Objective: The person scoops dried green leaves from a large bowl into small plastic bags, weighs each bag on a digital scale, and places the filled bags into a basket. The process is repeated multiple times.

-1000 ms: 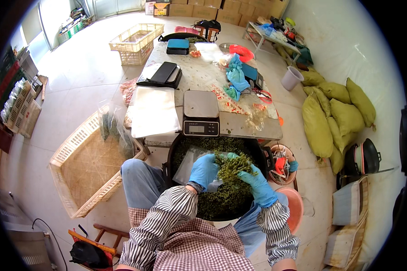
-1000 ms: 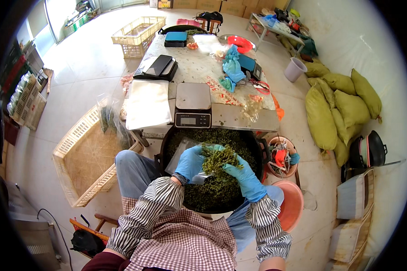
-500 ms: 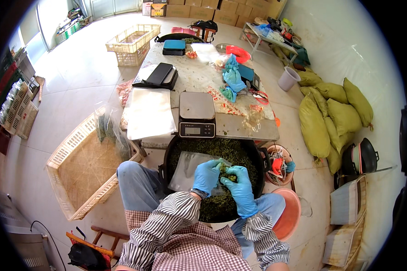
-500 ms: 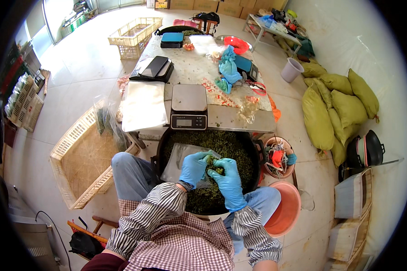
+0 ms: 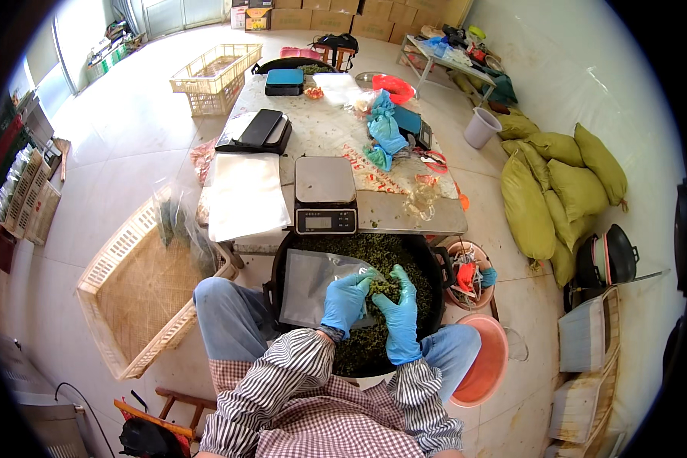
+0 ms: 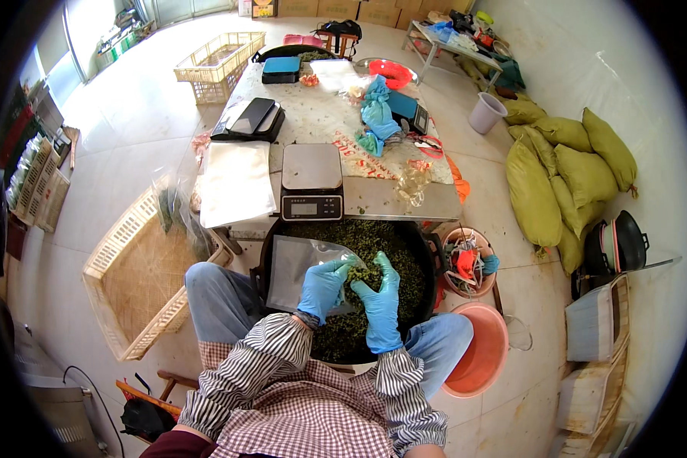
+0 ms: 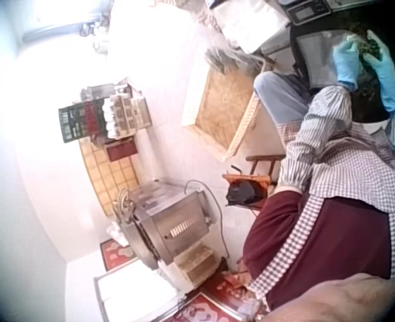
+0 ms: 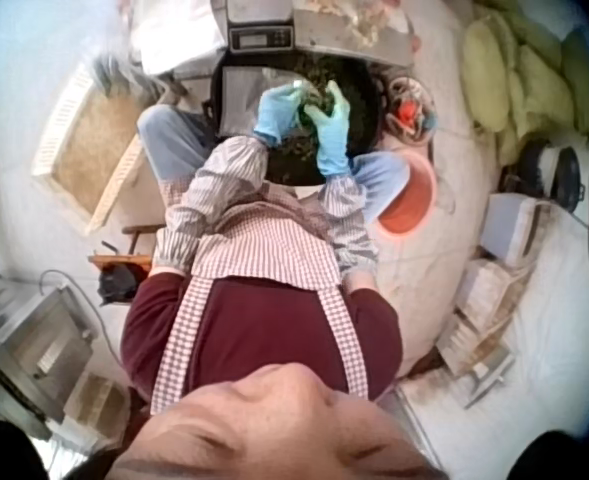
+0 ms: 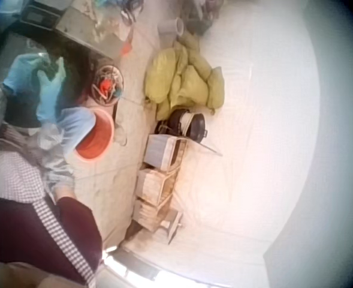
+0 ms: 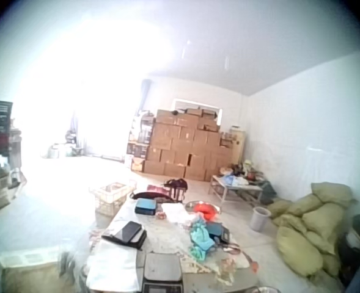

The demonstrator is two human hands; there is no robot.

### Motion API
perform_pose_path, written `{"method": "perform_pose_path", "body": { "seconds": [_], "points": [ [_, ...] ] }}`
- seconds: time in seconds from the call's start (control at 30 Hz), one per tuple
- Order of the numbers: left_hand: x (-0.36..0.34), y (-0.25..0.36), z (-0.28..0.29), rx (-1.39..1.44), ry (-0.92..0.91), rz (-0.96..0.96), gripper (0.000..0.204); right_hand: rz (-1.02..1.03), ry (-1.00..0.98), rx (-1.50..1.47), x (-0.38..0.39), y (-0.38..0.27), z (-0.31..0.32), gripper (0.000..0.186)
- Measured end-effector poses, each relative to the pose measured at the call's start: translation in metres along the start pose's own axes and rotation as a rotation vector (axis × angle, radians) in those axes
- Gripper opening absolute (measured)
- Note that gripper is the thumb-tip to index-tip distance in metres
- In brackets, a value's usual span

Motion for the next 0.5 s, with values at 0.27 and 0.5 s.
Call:
{"method": "perform_pose_path", "body": {
  "seconds": [0.27, 0.5],
  "points": [
    [-0.005, -0.004, 0.004, 0.044, -0.029, 0.078, 0.021, -0.315, -0.143, -0.576, -0.002, 0.03, -0.018, 0.052],
    [0.012, 0.035, -0.014, -0.701, 0.167, -0.54, 0.021, 0.106, 0.119, 0.245, -0.009, -0.013, -0.012, 0.07]
  ]
}}
Point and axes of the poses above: each hand's wrist, its own x-axis away from the middle knuckle, its own z-axis out of the back of the hand, y = z × x, the point moved 5 cm from there along -x, towards the middle knuckle, and after that the axes turned 10 degrees about -y, right-handed, at the moved point
